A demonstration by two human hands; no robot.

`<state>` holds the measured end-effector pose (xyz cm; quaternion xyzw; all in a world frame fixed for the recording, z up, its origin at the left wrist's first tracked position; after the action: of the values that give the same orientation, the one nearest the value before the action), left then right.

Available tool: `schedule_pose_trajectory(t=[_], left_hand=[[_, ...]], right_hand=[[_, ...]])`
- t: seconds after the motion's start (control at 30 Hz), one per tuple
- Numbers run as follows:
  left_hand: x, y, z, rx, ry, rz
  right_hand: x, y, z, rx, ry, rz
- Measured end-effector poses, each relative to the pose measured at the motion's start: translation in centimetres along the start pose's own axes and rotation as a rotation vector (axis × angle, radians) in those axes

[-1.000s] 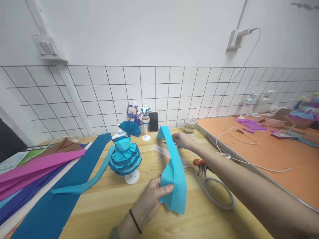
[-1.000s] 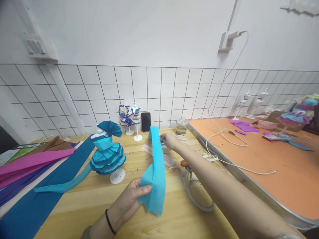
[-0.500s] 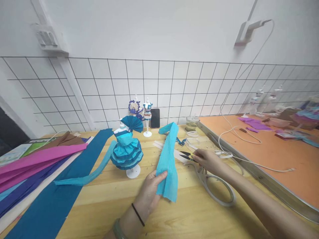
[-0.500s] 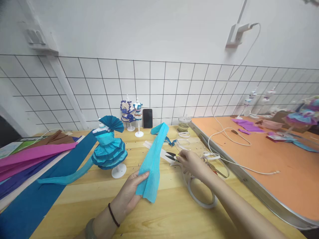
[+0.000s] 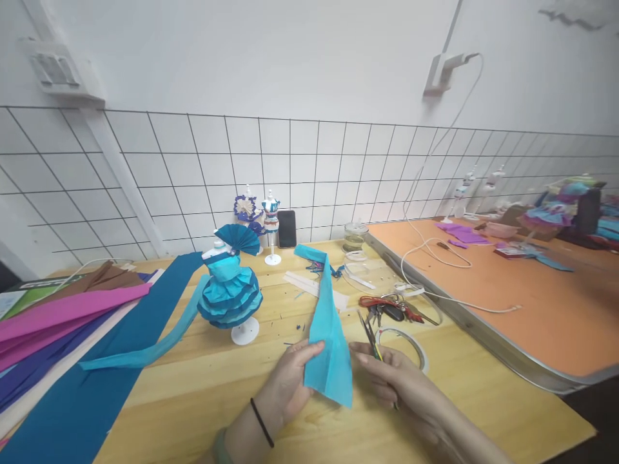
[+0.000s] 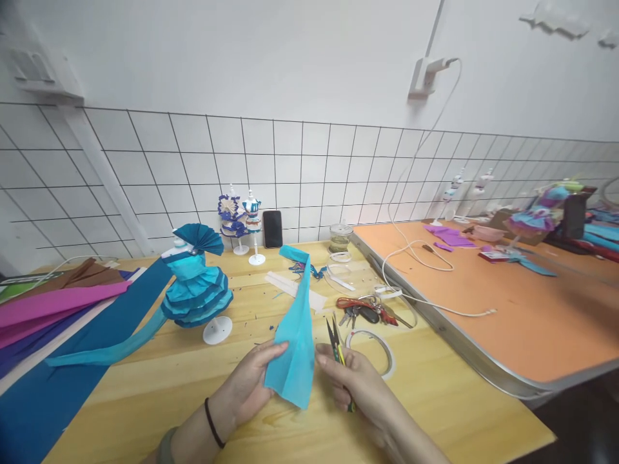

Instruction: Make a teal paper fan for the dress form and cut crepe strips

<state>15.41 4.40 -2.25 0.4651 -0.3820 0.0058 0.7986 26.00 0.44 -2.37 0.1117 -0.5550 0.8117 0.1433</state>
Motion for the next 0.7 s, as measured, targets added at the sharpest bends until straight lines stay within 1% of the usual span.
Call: schedule_pose_trajectory(t=[0.07,0.13,0.27,0.4,0.53,0.7], left_hand=[[0.3,0.0,0.0,0.005,-0.022,0.006],[0.3,-0.1,0.1,0.007,-0.026,0.009],[0.3,-0.2,0.2,-0.008,-0.023,-0.023],[0.7,0.0,0.3,-0.004,-0.038,-0.050],[0.9,-0.2,0.4,-0.014,-0.073,-0.057],[0.7,-0.5,0.3,-0.019,-0.104,-0.077]], right_hand=[[0.7,-0.1,-1.1,0.041,-0.052,-0.074],[0.9,-0.1,-2.3,0.064,-0.068,-0.112],[0.2,0.0,-4.8,0.117,-0.083,-0.157],[-0.7,-0.4,-7.6,0.222,-0.118,-0.141],[-1.7,-2.3,-11.1,0.274,-0.119,-0.064],[-2.1,-5.2,-15.7,0.228,-0.061,0.097]])
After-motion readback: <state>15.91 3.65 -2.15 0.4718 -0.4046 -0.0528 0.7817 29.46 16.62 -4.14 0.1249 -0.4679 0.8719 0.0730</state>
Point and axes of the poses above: each hand's wrist, its own z-axis away from the middle knuckle, its own x-axis out of the palm, y = z × x, the point moved 10 cm from there along -z, towards the middle knuckle, and after that the axes turned 5 degrees about -z, right-handed, at the moved point
